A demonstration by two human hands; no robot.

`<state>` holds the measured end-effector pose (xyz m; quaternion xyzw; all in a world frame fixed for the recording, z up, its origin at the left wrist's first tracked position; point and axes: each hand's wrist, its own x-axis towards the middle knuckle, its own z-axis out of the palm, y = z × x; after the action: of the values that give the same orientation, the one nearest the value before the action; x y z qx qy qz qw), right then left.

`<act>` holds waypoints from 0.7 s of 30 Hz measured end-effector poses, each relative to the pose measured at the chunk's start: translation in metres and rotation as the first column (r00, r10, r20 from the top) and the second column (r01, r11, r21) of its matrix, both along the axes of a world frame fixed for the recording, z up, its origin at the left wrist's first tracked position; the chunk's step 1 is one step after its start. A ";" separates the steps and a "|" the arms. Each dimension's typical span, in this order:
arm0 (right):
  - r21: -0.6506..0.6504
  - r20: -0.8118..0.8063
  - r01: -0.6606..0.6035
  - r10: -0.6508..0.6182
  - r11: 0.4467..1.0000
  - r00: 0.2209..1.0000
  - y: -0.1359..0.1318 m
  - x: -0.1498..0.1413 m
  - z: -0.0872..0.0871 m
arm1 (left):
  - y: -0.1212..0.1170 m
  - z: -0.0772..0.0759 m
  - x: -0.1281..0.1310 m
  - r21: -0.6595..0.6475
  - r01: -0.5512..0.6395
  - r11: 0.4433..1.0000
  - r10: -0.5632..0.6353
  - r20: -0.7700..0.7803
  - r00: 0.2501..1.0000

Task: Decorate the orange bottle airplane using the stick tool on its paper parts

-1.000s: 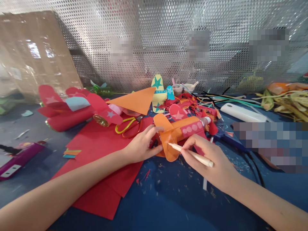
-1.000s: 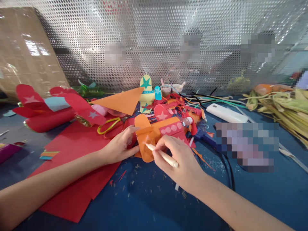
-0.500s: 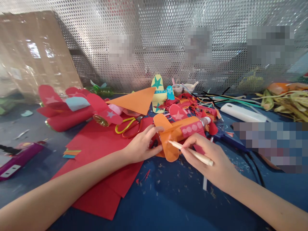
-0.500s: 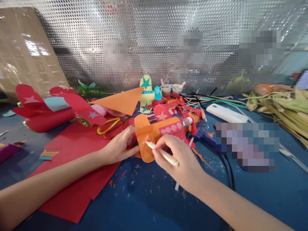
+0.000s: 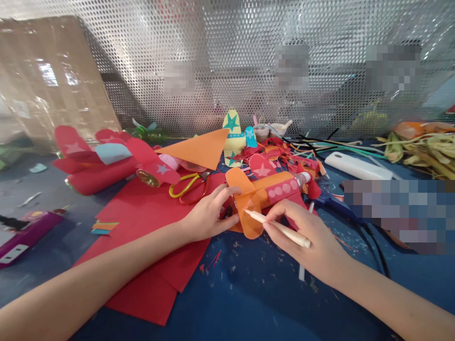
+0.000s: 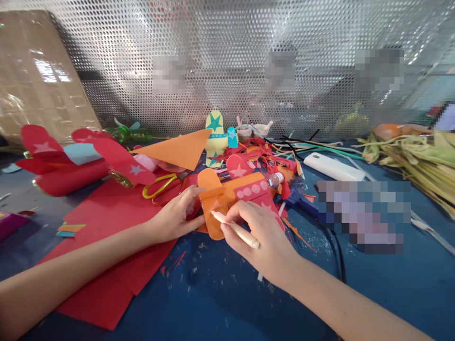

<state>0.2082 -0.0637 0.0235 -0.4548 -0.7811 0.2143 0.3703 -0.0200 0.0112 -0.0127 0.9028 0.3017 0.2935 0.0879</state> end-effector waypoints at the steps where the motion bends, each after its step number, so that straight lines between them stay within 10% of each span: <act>1: 0.000 0.001 0.002 -0.002 1.000 1.000 0.000 0.000 0.000 | 0.000 0.000 0.000 0.000 -0.002 1.000 0.002 -0.001 1.000; 21: -0.005 0.012 0.032 -0.032 0.999 0.999 0.000 -0.001 0.004 | -0.001 0.001 0.000 -0.029 -0.006 1.000 0.006 -0.001 1.000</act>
<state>0.2070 -0.0639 0.0271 -0.4695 -0.7754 0.2075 0.3679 -0.0205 0.0106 -0.0118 0.9007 0.3088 0.2888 0.0997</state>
